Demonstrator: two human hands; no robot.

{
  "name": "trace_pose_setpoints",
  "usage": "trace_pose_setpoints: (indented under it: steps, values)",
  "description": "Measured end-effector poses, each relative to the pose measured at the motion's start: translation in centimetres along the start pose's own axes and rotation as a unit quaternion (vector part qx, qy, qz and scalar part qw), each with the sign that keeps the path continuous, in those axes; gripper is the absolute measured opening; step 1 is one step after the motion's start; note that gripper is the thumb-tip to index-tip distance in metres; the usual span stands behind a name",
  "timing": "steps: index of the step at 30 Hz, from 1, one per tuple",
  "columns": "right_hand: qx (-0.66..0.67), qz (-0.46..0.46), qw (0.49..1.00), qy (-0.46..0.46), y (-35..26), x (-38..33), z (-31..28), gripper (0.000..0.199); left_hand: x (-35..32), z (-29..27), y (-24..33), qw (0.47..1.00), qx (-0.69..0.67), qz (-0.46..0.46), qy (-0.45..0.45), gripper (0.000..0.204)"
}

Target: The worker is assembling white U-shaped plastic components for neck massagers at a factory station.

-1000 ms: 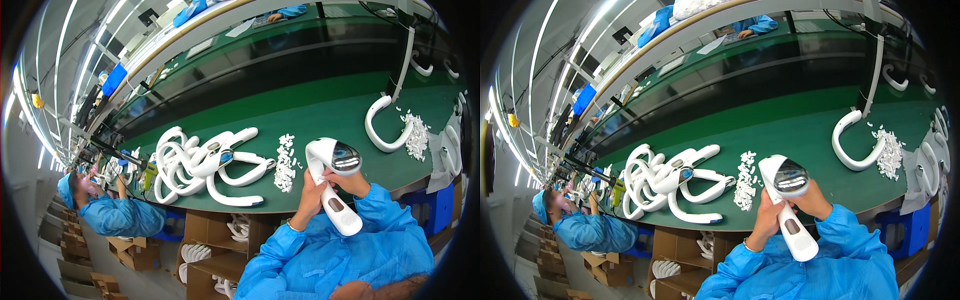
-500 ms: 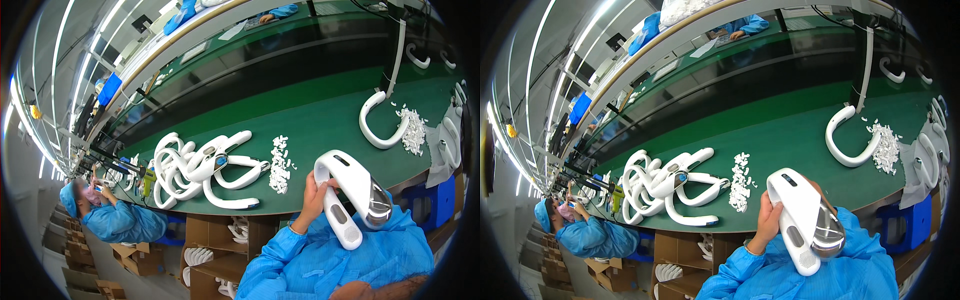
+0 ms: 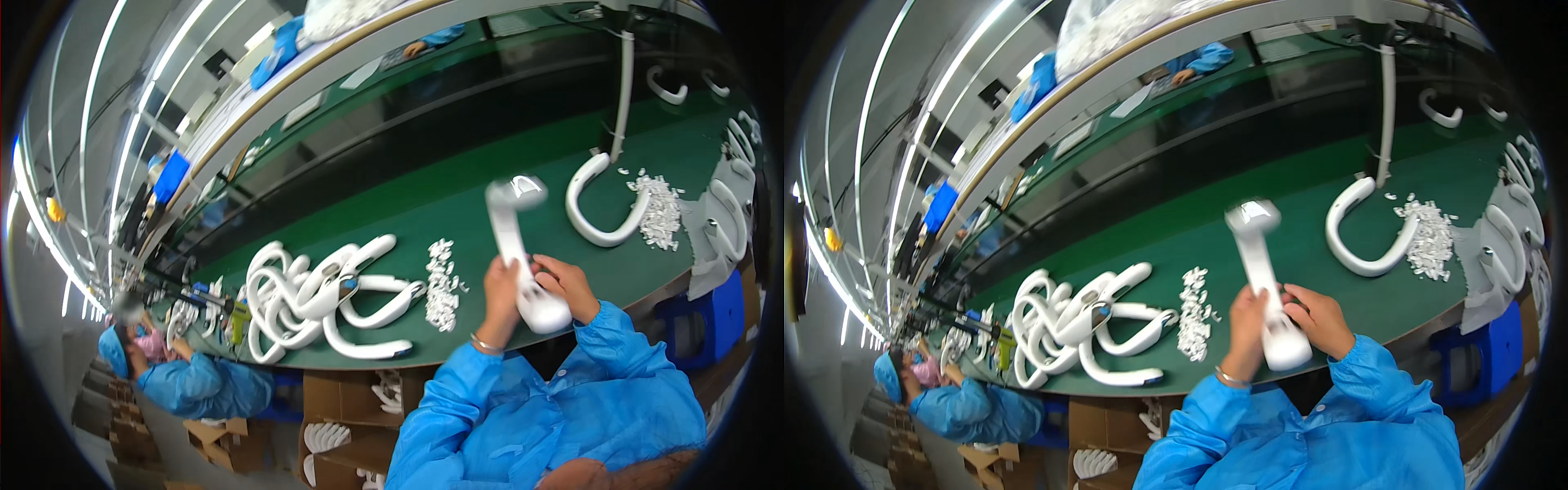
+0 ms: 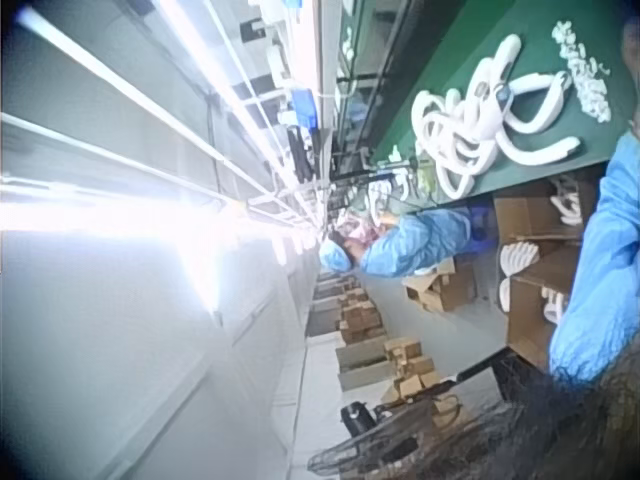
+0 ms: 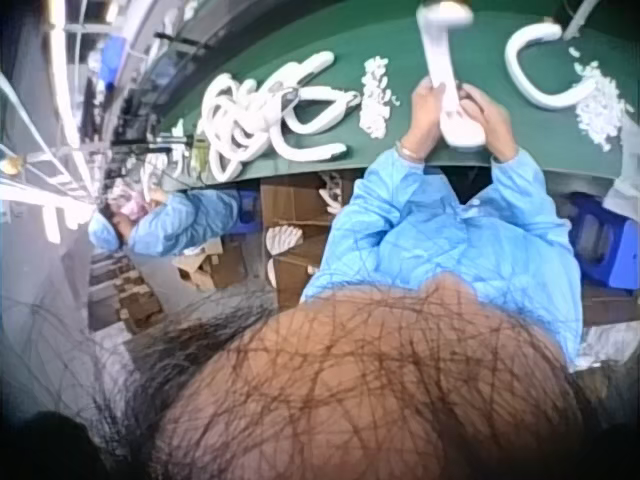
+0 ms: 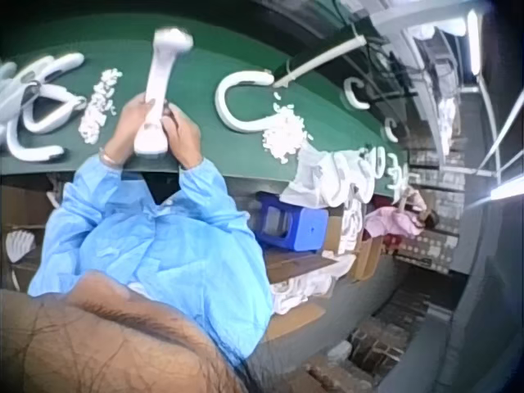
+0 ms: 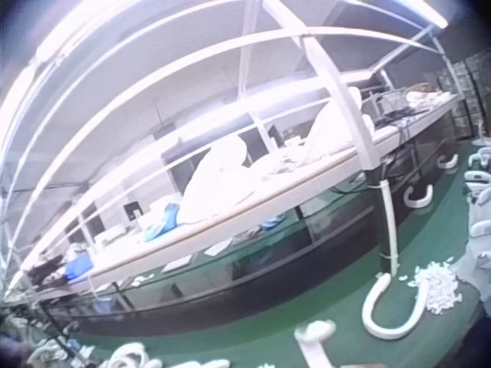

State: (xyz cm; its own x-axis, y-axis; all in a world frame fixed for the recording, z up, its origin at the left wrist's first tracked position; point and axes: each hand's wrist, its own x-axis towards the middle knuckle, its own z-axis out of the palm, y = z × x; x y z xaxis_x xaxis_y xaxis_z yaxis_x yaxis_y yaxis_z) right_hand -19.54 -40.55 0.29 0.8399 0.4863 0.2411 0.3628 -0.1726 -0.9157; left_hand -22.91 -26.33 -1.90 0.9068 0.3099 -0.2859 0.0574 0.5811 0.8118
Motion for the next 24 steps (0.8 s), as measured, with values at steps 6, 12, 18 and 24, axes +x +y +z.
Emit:
trace_pose_setpoints:
  steps: [6,12,18,24]
  values:
    - [-0.24,-0.033,0.947,0.209,4.2,-2.7,-12.2,0.016,19.3,-2.5,5.7,0.974,0.029,0.04,0.223,0.026]
    - [-0.36,0.05,0.886,0.289,11.5,-4.1,-23.6,0.024,28.6,-2.9,7.3,0.898,0.204,0.16,0.357,0.045]
    - [-0.407,0.031,0.892,0.194,9.4,-2.4,-24.2,0.029,21.3,6.0,4.8,0.754,0.581,0.27,0.146,0.03]
    - [-0.365,0.003,0.903,0.227,12.0,-1.5,-23.7,0.022,11.6,12.6,-4.4,0.663,0.733,0.137,-0.066,0.067]
